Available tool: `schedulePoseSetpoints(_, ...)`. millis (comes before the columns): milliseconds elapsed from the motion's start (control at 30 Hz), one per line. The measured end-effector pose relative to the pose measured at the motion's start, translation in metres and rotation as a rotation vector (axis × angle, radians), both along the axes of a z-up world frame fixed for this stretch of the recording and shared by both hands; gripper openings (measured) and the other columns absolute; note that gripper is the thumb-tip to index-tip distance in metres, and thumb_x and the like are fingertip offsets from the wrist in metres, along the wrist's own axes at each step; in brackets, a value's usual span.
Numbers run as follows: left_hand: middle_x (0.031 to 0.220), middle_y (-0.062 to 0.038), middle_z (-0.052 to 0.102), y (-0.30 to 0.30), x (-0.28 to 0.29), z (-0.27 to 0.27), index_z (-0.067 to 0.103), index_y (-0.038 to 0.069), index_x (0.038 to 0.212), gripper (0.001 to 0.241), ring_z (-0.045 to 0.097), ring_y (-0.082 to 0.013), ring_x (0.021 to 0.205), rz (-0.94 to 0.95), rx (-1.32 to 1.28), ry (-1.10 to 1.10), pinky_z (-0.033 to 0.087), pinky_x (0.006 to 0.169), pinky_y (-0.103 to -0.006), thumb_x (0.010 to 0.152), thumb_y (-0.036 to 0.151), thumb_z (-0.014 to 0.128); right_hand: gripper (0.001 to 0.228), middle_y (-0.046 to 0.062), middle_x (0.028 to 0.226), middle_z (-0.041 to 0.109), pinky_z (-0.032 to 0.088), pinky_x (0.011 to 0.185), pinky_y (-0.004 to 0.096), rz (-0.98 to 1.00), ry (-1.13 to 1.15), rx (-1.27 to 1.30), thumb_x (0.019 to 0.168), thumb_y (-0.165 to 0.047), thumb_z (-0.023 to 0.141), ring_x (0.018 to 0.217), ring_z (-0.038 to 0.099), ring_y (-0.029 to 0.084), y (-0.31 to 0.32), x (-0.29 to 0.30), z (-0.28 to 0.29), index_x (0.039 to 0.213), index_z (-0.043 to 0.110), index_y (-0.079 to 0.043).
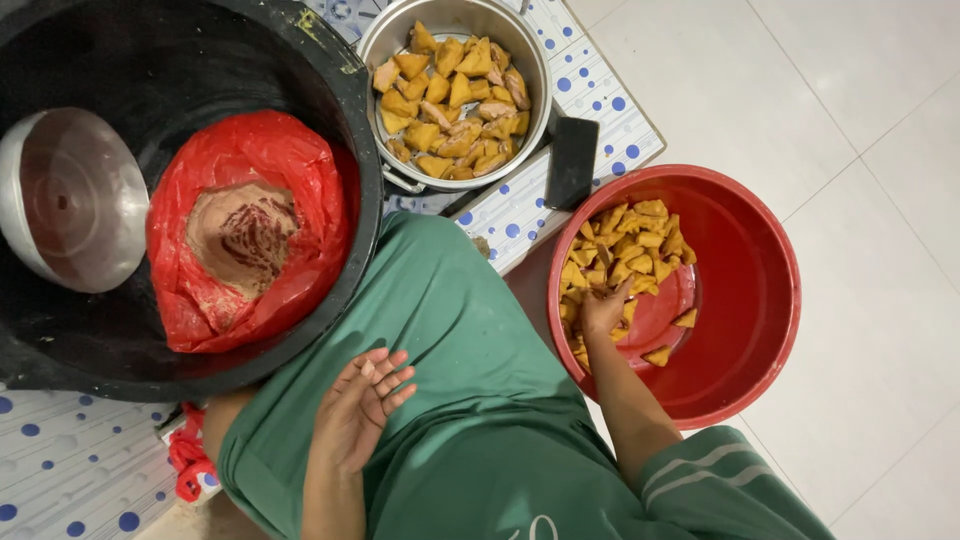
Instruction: Stuffing fried tofu pieces with a meat filling using a spoon
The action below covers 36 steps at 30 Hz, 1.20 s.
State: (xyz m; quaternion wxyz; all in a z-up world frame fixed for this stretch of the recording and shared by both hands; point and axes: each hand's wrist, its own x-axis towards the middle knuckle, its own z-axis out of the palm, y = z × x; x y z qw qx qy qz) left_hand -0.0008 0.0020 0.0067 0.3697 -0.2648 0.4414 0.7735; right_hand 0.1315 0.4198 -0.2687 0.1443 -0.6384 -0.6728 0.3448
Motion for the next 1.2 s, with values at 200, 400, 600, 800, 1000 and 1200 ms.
schedulePoseSetpoints(200,0.126,-0.029,0.069,0.003,0.0,0.005,0.063,0.001,0.123,0.029,0.068,-0.0393,0.11,-0.019,0.002,0.014,0.058,0.092,-0.0506,0.099,0.017,0.057,0.111,0.022,0.134,0.064,0.047,0.103,0.047,0.007,-0.079,-0.112,0.075,-0.023,0.075,0.118,0.063,0.043,-0.01,-0.006,0.021,0.165,0.01,-0.025)
schedulePoseSetpoints(400,0.127,-0.028,0.069,-0.003,0.0,-0.002,0.063,0.001,0.123,0.03,0.068,-0.0395,0.111,-0.006,0.012,0.019,0.058,0.093,-0.0502,0.099,0.017,0.058,0.119,0.0,0.084,0.065,0.052,0.075,0.031,-0.051,0.143,-0.038,0.069,-0.004,0.079,0.074,0.062,0.015,0.011,-0.006,-0.029,0.167,0.012,-0.013)
schedulePoseSetpoints(600,0.127,-0.03,0.068,-0.009,0.003,-0.005,0.063,0.0,0.125,0.03,0.068,-0.0406,0.111,0.02,0.041,0.028,0.058,0.093,-0.0511,0.099,0.016,0.057,0.079,-0.003,0.08,0.022,0.032,0.072,0.034,-0.67,1.435,-0.647,0.089,-0.001,0.044,0.074,0.025,0.017,0.079,0.029,-0.106,0.157,0.045,-0.04)
schedulePoseSetpoints(800,0.126,-0.03,0.069,0.006,0.0,0.003,0.063,0.001,0.121,0.027,0.067,-0.0419,0.111,-0.007,0.017,0.011,0.056,0.095,-0.0544,0.099,0.016,0.056,0.104,0.004,0.088,0.065,0.062,0.077,0.031,-0.17,0.841,-0.053,0.075,0.019,0.071,0.079,0.064,0.009,0.065,0.009,0.013,0.162,0.022,-0.006)
schedulePoseSetpoints(1000,0.122,-0.032,0.071,0.033,0.008,-0.001,0.065,-0.008,0.121,0.031,0.07,-0.0457,0.107,-0.08,0.1,0.101,0.058,0.093,-0.0574,0.097,0.009,0.057,0.102,0.004,0.099,0.068,0.058,0.093,0.027,0.137,0.765,-0.039,0.08,0.007,0.08,0.092,0.067,0.015,-0.019,-0.034,0.194,0.164,0.024,-0.01)
schedulePoseSetpoints(1200,0.124,-0.028,0.068,0.07,0.02,-0.015,0.06,-0.008,0.136,0.045,0.07,-0.0382,0.112,-0.123,-0.021,0.335,0.055,0.1,-0.0548,0.095,0.008,0.069,0.104,0.011,0.09,0.072,0.049,0.054,0.015,0.573,0.963,-0.149,0.07,0.012,0.084,0.06,0.065,0.011,-0.148,-0.071,0.26,0.157,0.04,-0.023)
